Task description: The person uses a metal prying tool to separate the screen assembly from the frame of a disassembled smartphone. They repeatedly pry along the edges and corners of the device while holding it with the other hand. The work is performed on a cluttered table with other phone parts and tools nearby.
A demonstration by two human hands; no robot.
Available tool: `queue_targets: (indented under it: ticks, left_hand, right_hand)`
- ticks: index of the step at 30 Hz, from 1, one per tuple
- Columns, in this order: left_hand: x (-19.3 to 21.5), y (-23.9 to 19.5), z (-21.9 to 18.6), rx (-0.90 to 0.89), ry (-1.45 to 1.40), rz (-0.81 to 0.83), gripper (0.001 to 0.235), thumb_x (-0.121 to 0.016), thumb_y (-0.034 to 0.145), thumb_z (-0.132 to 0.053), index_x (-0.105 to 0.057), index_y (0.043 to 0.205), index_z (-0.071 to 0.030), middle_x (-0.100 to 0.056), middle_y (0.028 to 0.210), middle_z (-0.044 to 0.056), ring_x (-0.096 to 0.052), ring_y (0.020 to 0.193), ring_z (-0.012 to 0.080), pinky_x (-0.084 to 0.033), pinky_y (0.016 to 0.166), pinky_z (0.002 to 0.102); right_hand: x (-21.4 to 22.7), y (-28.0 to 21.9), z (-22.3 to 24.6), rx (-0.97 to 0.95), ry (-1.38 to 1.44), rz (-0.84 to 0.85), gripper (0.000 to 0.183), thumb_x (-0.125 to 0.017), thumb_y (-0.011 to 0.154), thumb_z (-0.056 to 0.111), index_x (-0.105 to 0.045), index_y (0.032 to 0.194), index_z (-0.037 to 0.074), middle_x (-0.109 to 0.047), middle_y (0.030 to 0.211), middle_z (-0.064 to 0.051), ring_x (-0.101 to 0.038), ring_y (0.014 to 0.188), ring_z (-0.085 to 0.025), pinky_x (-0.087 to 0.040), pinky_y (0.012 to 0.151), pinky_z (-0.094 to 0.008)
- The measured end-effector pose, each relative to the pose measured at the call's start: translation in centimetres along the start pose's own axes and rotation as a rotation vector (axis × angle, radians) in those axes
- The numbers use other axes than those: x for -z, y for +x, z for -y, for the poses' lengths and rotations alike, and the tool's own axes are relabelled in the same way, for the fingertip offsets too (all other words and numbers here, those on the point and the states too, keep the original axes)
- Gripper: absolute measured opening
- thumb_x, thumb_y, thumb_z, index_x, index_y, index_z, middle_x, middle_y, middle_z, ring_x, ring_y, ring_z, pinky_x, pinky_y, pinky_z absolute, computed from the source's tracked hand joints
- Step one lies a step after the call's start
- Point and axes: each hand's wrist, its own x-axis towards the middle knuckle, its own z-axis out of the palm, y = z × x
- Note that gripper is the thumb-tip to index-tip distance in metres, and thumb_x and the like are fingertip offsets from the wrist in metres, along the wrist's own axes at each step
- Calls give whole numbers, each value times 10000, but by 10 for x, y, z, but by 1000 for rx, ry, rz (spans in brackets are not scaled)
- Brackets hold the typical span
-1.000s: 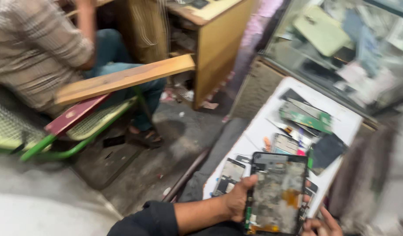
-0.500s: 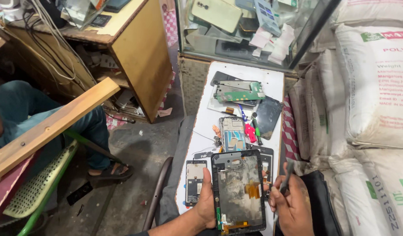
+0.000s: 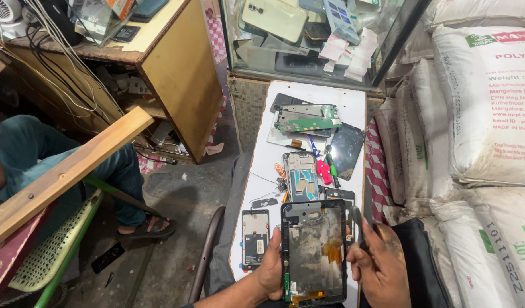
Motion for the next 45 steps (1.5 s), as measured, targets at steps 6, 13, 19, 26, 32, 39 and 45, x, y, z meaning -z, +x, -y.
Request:
queue_targets:
  ticks: [6,13,19,26,32,39,45]
  left_hand:
    - [8,2,4,-8,-2,-9,1034,-231,908,-849,-339,1625,-112,-546,1499,165,-598,1322,278,-505,1113,466]
    - [10,0,4,5,17,-28,1051,-248,889,-863,-347,1615,-109,-537,1513,159,-588,1355,270,-492,1148,454]
    - [9,0,4,-28,18,-34,1032,-291,885,-848,-357,1608,-115,-552,1503,139,-587,1348,261,-487,1147,446]
    - [11,0,4,-35,22,-62,1031,-292,895,-843,-364,1600,-95,-557,1495,149,-589,1344,269,-476,1156,462]
    - [15,-2,7,-23,-13,-69,1033,-298,893,-840,-362,1605,-95,-541,1512,148,-580,1356,275,-465,1164,471]
    - [13,-2,-1,-32,-16,-37,1039,-303,892,-852,-359,1594,-88,-526,1517,165,-562,1367,303,-461,1153,486]
    - [12,-2,-4,-124,-60,-66,1005,-367,925,-805,-346,1609,-69,-496,1556,151,-535,1394,290,-443,1175,486]
  right_hand:
    - [-5,-3,4,43,-283,-11,456,-631,981,118,-599,1434,73,-691,1080,-136,-667,599,-69,-542,526,-230]
    - [-7,3,15,72,-610,140,540,-640,941,107,-573,1465,221,-801,773,-87,-724,577,-79,-544,807,-319]
    - [-12,6,16,15,-465,99,618,-600,906,15,-528,1485,219,-768,882,-167,-763,726,-173,-604,656,-301]
    - [-4,11,33,-106,-841,159,662,-663,926,119,-531,1550,293,-773,707,-122,-760,672,-221,-374,1257,-433]
    - [-7,9,39,-78,-576,150,622,-629,913,119,-513,1503,280,-782,891,-86,-747,734,-187,-466,975,-369]
    - [-8,17,57,194,-857,177,592,-668,855,110,-621,1429,248,-755,716,6,-699,700,-190,-334,1164,-498]
    - [-20,22,69,162,-540,55,477,-671,951,116,-611,1414,210,-709,954,-60,-685,828,-210,-478,869,-326]
